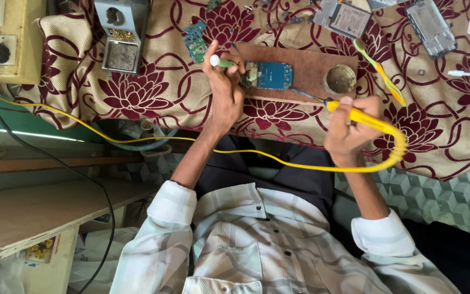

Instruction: The person solders components onto a blue circuit board using a soldering iron and solder wire. They repeatedly apply heat and solder to specific points on the board while holding it steady with a tool.

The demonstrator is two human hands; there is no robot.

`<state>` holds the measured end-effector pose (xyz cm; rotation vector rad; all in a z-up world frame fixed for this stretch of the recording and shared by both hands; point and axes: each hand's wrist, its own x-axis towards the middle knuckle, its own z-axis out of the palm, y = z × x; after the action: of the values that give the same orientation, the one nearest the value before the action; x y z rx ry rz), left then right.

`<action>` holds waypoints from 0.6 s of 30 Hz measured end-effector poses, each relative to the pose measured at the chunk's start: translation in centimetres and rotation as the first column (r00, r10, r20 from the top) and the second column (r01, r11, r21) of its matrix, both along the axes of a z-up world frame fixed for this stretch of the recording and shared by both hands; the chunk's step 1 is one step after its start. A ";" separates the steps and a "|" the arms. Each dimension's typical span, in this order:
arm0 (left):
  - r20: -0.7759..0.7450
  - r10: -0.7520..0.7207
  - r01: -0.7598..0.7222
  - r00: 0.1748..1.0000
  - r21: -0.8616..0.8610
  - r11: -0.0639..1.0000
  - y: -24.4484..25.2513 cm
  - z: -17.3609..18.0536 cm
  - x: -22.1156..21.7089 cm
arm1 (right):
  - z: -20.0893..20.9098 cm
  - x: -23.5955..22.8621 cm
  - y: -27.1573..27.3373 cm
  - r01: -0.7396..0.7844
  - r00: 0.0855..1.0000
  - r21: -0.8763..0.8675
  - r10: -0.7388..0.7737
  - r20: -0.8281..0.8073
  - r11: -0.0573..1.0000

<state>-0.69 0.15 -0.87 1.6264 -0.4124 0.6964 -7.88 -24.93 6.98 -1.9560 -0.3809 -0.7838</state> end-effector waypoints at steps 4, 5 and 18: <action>0.034 0.007 -0.007 0.999 -0.012 1.000 0.0 0.1 0.3 | -2.2 0.5 -2.5 0.023 0.998 0.262 -0.036 0.045 0.965; 0.017 -0.015 0.016 1.000 -0.031 0.999 0.1 0.1 0.2 | -2.7 0.3 -3.3 0.012 0.998 0.282 -0.031 0.063 0.959; 0.014 -0.034 0.035 0.999 -0.088 0.996 0.1 -0.2 0.1 | -6.1 1.8 -10.2 0.048 0.997 0.534 -0.076 0.031 0.844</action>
<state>-0.58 0.24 -1.04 1.5295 -0.4124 0.6895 -6.03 -35.09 0.92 -1.4289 -0.1062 -0.8739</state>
